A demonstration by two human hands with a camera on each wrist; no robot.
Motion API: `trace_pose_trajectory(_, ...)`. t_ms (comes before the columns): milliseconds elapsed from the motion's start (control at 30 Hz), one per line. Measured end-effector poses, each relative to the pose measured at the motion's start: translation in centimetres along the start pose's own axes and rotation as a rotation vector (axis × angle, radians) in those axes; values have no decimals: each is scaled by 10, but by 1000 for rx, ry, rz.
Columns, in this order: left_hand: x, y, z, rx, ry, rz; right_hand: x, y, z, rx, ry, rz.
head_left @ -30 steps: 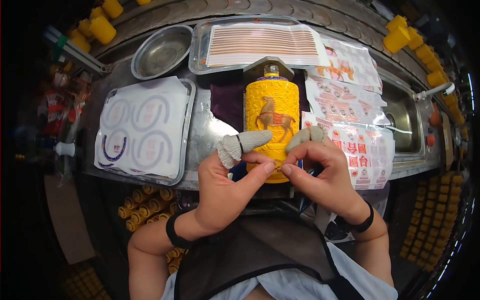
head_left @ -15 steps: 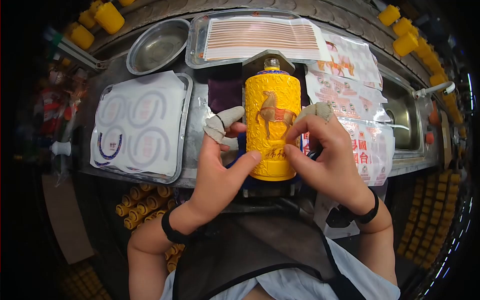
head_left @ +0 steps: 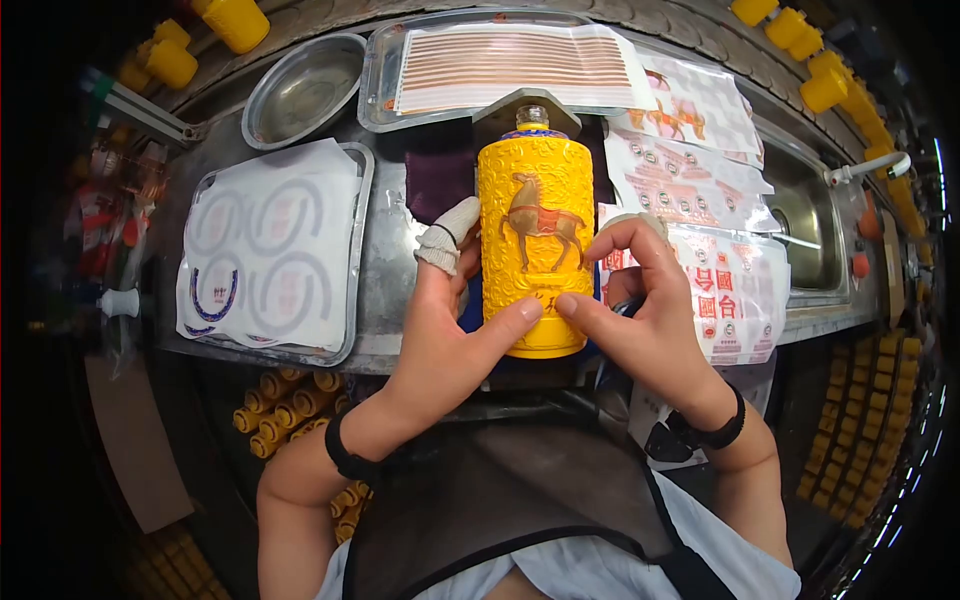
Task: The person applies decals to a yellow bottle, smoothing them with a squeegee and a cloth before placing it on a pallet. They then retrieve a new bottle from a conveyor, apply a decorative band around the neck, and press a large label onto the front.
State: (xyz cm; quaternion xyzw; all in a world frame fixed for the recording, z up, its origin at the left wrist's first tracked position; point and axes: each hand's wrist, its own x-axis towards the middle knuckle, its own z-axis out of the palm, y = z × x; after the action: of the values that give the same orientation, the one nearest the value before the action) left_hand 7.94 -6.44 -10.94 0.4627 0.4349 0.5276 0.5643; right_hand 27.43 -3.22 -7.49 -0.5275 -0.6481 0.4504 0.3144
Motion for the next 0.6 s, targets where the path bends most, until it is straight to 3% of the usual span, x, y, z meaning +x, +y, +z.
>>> trace_pose_trajectory(267,-1,6,1,-66,22,-42,1,-5,-3,246,-45,198)
trace_pose_trajectory(367,1,8,0,-50,27,-42,3,1,4,118,-10,78)
trace_pose_trajectory(600,3,1,6,44,65,30,8,4,7,97,-6,48)
